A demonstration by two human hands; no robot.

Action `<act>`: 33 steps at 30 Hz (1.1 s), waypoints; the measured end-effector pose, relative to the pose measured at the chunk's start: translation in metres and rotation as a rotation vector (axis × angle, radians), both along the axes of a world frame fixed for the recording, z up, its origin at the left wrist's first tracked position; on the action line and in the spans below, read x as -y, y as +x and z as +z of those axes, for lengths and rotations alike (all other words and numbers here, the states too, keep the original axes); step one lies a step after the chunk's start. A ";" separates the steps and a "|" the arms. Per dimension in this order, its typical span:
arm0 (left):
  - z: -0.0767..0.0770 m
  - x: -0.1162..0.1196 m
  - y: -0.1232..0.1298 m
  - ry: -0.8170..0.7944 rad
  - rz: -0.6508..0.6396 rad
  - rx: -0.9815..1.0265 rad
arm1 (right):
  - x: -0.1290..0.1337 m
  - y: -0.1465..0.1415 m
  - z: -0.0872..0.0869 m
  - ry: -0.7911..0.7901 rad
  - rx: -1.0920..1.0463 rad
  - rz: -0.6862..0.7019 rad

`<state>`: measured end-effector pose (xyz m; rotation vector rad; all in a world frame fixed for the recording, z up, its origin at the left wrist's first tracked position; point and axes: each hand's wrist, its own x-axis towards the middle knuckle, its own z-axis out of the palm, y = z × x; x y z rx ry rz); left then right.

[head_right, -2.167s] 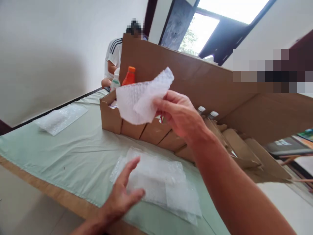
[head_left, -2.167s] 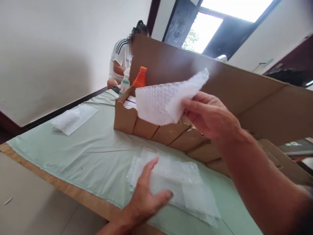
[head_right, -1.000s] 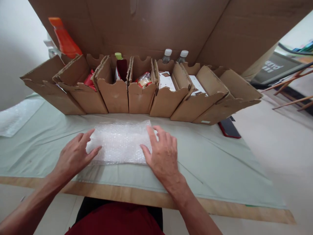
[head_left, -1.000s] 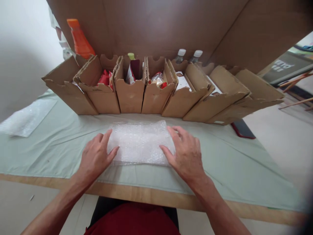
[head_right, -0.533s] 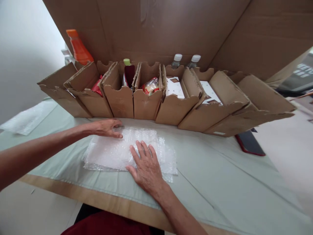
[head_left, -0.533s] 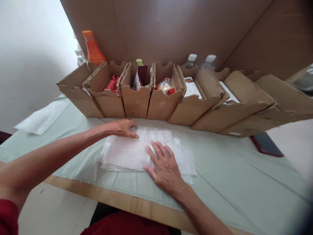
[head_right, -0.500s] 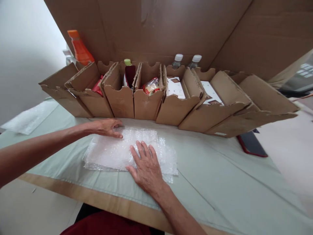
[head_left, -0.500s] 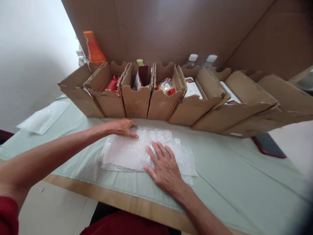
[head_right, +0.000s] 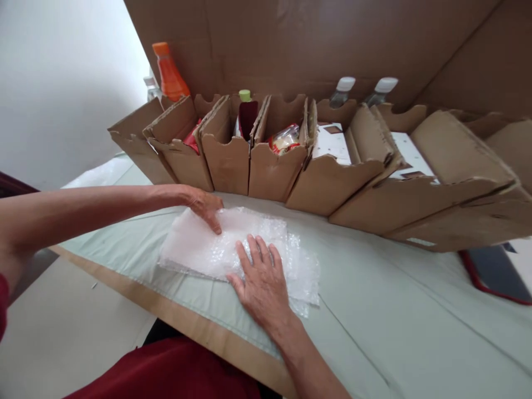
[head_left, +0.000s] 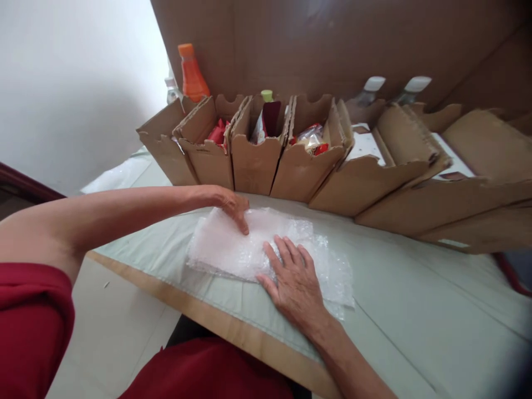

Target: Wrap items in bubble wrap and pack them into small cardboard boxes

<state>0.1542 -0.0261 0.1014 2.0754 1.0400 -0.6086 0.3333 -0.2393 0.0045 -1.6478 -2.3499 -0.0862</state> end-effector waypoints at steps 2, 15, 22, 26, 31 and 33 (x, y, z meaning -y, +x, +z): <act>0.000 0.002 -0.002 -0.051 0.025 0.023 | 0.000 -0.001 0.001 -0.004 0.001 -0.001; 0.005 0.017 -0.006 -0.447 0.157 -0.021 | 0.001 -0.002 -0.003 0.020 0.020 0.003; 0.004 0.029 0.002 -0.480 0.181 0.008 | 0.004 -0.002 -0.004 -0.007 -0.010 -0.006; -0.001 0.044 0.004 -0.385 0.232 0.015 | 0.003 -0.002 -0.003 -0.042 -0.046 -0.012; -0.004 0.061 0.001 -0.240 0.285 0.041 | 0.005 0.002 0.007 0.002 -0.106 0.031; -0.001 0.068 -0.002 -0.187 0.293 0.062 | 0.008 0.009 0.015 0.090 -0.163 0.048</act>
